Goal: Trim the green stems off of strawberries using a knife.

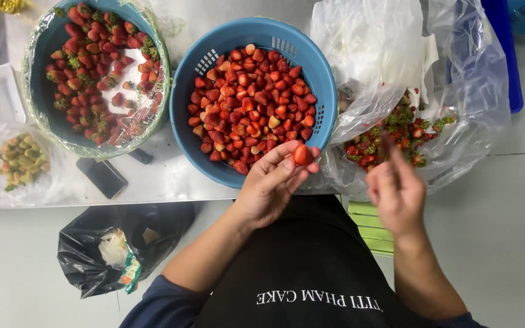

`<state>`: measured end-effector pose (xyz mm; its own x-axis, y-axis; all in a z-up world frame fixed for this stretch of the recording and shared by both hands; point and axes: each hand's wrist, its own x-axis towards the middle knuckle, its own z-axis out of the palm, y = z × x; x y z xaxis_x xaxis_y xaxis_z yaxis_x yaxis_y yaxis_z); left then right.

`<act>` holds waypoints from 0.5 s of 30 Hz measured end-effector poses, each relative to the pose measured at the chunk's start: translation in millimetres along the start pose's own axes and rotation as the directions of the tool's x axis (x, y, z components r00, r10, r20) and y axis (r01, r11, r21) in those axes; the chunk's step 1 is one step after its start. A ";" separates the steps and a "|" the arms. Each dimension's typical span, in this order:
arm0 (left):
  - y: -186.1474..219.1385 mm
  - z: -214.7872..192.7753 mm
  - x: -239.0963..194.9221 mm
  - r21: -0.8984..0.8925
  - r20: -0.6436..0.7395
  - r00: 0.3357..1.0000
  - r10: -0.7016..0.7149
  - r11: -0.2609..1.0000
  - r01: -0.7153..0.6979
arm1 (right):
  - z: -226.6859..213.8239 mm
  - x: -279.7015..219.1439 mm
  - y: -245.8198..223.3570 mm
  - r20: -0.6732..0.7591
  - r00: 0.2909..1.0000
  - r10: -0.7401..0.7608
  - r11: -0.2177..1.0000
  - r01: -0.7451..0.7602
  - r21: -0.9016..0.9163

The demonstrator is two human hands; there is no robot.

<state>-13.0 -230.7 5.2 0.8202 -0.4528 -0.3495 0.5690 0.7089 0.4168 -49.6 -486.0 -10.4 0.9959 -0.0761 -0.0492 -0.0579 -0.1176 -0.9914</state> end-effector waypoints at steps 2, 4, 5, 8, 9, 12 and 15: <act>-7.6 -1.1 1.3 0.016 0.011 0.999 0.048 0.999 -0.048 | 10.8 -5.7 -22.3 0.077 0.997 -0.029 0.999 0.027 0.019; -12.8 0.8 1.9 0.030 0.020 0.996 0.091 0.995 -0.091 | 21.6 -7.4 -46.7 0.153 0.987 -0.053 0.998 0.048 0.039; -14.6 2.4 1.8 0.037 0.026 0.992 0.127 0.991 -0.128 | 27.2 -5.9 -58.9 0.251 0.958 -0.136 0.989 0.145 -0.018; -19.5 4.2 -1.0 0.033 0.047 0.983 0.179 0.983 -0.181 | 38.4 -2.1 -74.5 0.367 0.901 -0.230 0.961 0.271 -0.064; -21.0 3.9 -2.7 0.021 0.064 0.979 0.195 0.980 -0.197 | 41.6 -0.8 -76.3 0.381 0.890 -0.253 0.952 0.298 -0.064; -24.8 -10.0 -5.1 0.089 0.037 0.979 0.202 0.975 -0.205 | 43.7 1.6 -72.1 0.392 0.891 -0.229 0.955 0.283 -0.084; -23.4 -12.3 -7.8 0.275 -0.030 0.977 0.213 0.941 -0.196 | 46.0 5.9 -72.0 0.409 0.883 -0.230 0.948 0.298 -0.110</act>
<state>-33.5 -237.1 -12.1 0.9203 -0.2754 -0.2779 0.3906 0.6073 0.6918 -36.4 -432.4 55.1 0.9213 0.3648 0.1349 0.2339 -0.2427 -0.9415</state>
